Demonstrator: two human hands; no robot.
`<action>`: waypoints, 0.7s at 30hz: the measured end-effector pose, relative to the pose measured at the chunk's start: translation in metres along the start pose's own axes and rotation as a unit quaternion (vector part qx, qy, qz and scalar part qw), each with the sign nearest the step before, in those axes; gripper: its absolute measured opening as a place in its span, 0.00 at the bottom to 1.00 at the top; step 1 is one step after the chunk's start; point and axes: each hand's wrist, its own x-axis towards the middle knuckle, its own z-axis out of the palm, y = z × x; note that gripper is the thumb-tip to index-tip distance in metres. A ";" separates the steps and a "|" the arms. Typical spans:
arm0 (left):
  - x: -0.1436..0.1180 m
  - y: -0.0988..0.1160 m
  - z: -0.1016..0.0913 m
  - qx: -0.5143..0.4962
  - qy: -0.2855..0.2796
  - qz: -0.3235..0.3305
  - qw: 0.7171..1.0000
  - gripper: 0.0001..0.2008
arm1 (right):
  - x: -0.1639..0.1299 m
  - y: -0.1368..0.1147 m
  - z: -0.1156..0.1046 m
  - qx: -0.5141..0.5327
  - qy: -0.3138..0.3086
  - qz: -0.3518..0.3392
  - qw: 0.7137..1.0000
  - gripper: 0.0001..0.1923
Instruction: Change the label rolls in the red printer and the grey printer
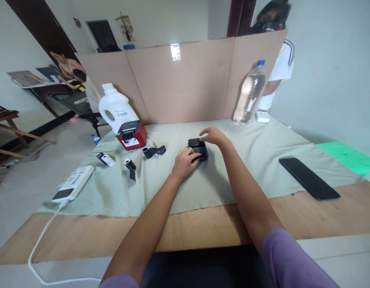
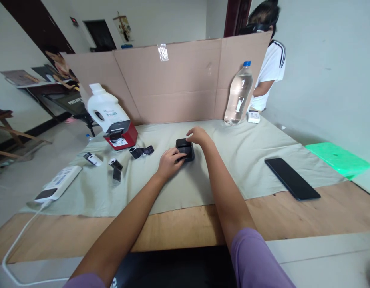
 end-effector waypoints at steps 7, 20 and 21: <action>-0.007 -0.006 0.002 -0.084 -0.065 -0.054 0.993 0.15 | 0.002 -0.007 0.009 0.057 -0.119 0.148 0.980 0.31; -0.005 0.000 -0.002 -0.075 -0.103 -0.002 0.992 0.13 | -0.032 -0.046 0.050 -0.048 -0.021 0.136 0.989 0.44; -0.006 0.002 -0.002 -0.071 -0.103 0.005 0.992 0.13 | -0.034 -0.050 0.051 -0.063 -0.020 0.138 0.988 0.45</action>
